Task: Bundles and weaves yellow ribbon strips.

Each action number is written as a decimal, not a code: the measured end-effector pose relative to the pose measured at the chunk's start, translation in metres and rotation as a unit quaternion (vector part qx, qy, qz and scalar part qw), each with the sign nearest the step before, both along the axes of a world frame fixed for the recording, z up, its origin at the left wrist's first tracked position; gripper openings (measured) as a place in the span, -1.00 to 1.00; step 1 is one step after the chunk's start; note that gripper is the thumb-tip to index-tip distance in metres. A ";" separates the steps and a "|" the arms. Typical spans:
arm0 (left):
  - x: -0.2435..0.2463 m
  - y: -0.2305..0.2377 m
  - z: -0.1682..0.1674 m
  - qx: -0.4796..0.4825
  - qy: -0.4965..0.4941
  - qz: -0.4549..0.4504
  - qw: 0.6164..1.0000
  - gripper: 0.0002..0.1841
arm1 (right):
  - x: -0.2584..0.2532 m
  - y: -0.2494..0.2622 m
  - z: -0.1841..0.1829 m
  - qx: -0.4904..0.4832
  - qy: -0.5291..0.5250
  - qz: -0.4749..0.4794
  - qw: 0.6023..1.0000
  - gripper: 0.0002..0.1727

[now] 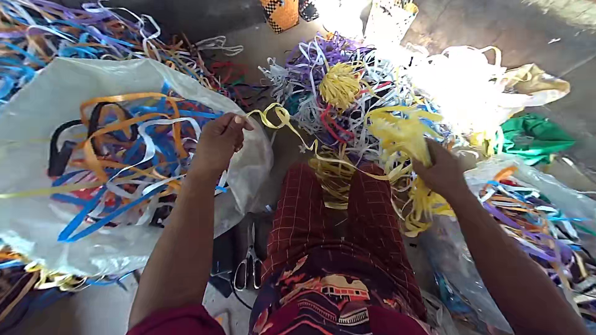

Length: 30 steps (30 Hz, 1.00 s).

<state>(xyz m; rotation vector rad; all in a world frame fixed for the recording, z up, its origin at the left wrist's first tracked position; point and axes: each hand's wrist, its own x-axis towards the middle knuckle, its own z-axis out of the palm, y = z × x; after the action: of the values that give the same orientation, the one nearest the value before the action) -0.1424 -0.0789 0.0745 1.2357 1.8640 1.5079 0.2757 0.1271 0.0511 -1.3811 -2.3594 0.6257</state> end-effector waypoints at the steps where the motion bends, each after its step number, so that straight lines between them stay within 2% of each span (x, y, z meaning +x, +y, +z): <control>1: 0.005 -0.006 0.003 0.019 -0.006 -0.018 1.000 -0.70 | -0.016 -0.002 -0.012 -0.002 -0.004 0.025 1.000 -0.33; 4: 0.014 -0.023 -0.002 0.081 -0.052 -0.099 0.990 -0.71 | -0.054 -0.002 -0.049 -0.002 -0.012 0.077 0.997 -0.32; 7: 0.027 -0.042 -0.012 0.123 -0.121 -0.194 0.966 -0.73 | -0.073 -0.002 -0.079 -0.012 -0.057 0.119 0.991 -0.30; 10: 0.039 -0.069 -0.023 0.126 -0.136 -0.266 0.946 -0.73 | -0.075 -0.018 -0.089 -0.069 -0.114 0.193 0.972 -0.33; 12: 0.046 -0.089 -0.036 0.093 -0.120 -0.281 0.948 -0.68 | -0.073 -0.037 -0.096 -0.103 -0.112 0.258 0.954 -0.21; 14: 0.060 -0.100 -0.052 0.030 -0.102 -0.259 0.960 -0.67 | -0.072 -0.057 -0.101 -0.109 -0.078 0.293 0.947 -0.02; 15: 0.070 -0.101 -0.059 -0.007 -0.093 -0.240 0.966 -0.69 | -0.072 -0.065 -0.105 -0.095 -0.042 0.305 0.947 0.01; 17: 0.097 -0.093 -0.071 -0.063 -0.084 -0.181 0.978 -0.78 | -0.072 -0.073 -0.115 -0.073 0.052 0.314 0.945 -0.01; 20: 0.135 -0.069 -0.080 -0.105 -0.116 -0.124 0.980 -0.76 | -0.078 -0.077 -0.122 -0.087 0.175 0.313 0.929 -0.09; 22: 0.154 -0.053 -0.085 -0.095 -0.144 -0.139 0.975 -0.71 | -0.084 -0.080 -0.121 -0.128 0.239 0.312 0.911 -0.31; 24: 0.164 -0.043 -0.083 -0.081 -0.148 -0.162 0.972 -0.71 | -0.093 -0.079 -0.126 -0.155 0.325 0.305 0.882 -0.69; 25: 0.162 -0.043 -0.080 -0.080 -0.139 -0.167 0.973 -0.69 | -0.097 -0.079 -0.128 -0.169 0.364 0.296 0.867 -0.71; 27: 0.145 -0.055 -0.075 -0.112 -0.078 -0.142 0.980 -0.54 | -0.095 -0.079 -0.129 -0.203 0.393 0.266 0.856 -0.61; 28: 0.133 -0.069 -0.075 -0.149 -0.032 -0.100 0.983 -0.52 | -0.093 -0.077 -0.131 -0.217 0.407 0.247 0.852 -0.58; 30: 0.112 -0.107 -0.086 -0.259 0.078 -0.003 0.963 -0.63 | -0.092 -0.075 -0.134 -0.251 0.429 0.206 0.843 -0.54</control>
<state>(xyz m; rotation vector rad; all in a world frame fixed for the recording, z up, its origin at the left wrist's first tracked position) -0.0308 -0.1860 -0.0117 1.1217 2.1643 0.8455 0.1835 0.0524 -0.0832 -0.4880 -1.7585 1.6634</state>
